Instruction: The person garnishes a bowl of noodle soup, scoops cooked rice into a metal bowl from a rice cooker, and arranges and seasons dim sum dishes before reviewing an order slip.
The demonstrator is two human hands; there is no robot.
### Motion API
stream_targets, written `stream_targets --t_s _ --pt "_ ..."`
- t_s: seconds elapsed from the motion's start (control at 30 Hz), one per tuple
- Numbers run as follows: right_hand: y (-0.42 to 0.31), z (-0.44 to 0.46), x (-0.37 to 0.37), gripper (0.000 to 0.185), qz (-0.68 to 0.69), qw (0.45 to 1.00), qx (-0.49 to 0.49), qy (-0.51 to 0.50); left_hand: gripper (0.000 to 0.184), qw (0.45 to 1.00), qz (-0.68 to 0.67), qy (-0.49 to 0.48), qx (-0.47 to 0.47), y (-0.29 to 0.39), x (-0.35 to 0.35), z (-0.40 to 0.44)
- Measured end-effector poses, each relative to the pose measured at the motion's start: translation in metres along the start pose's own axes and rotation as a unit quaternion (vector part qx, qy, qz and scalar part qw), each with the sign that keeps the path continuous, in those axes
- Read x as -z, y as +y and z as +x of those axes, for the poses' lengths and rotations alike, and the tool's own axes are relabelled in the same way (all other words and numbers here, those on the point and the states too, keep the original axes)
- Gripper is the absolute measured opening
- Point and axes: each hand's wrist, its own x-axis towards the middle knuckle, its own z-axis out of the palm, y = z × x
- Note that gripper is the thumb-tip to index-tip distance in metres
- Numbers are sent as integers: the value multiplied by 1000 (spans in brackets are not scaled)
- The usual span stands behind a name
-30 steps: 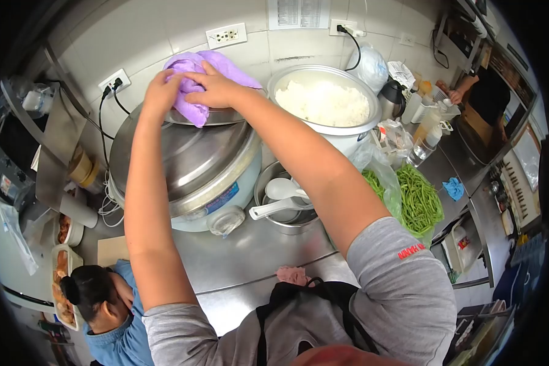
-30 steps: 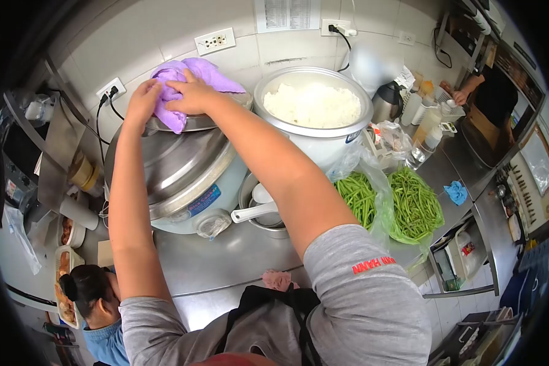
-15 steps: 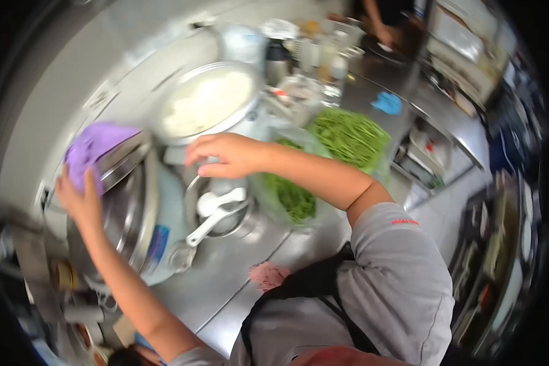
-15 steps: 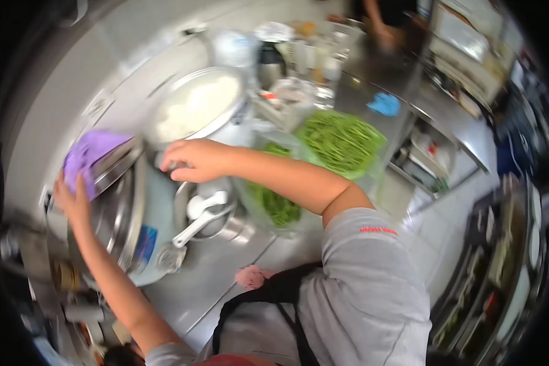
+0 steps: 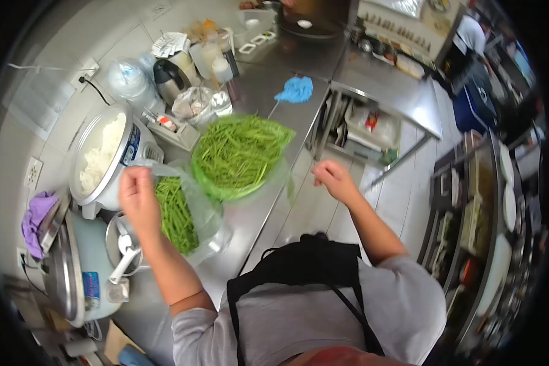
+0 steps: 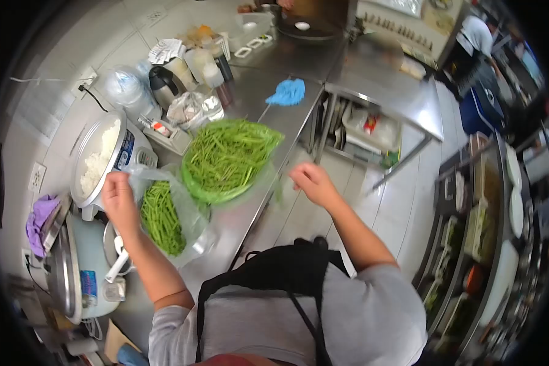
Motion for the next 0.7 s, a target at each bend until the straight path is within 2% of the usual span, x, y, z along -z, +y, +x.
stream_targets --t_s 0.03,0.1,0.17,0.3,0.5,0.63,0.7 --pt "3 -1 24 15 8 1000 -3 8 10 999 -34 22 -2 1 -33 -6" --pt "16 -7 67 13 23 999 -31 11 7 989 -95 0 116 -15 -69 -23" --pt "35 -11 107 12 31 997 -75 9 11 960 -153 -23 233 -17 -102 -30" --pt "61 8 147 11 81 989 -127 10 19 963 -133 8 235 -39 -139 -31" --pt "77 83 148 12 59 988 -104 -101 15 976 -64 14 207 -41 -181 3" --pt "80 144 153 15 62 983 -82 -151 9 971 -99 -27 214 -61 -224 32" --pt "66 179 168 17 4 986 -35 -166 7 956 -115 -79 257 -70 -259 42"
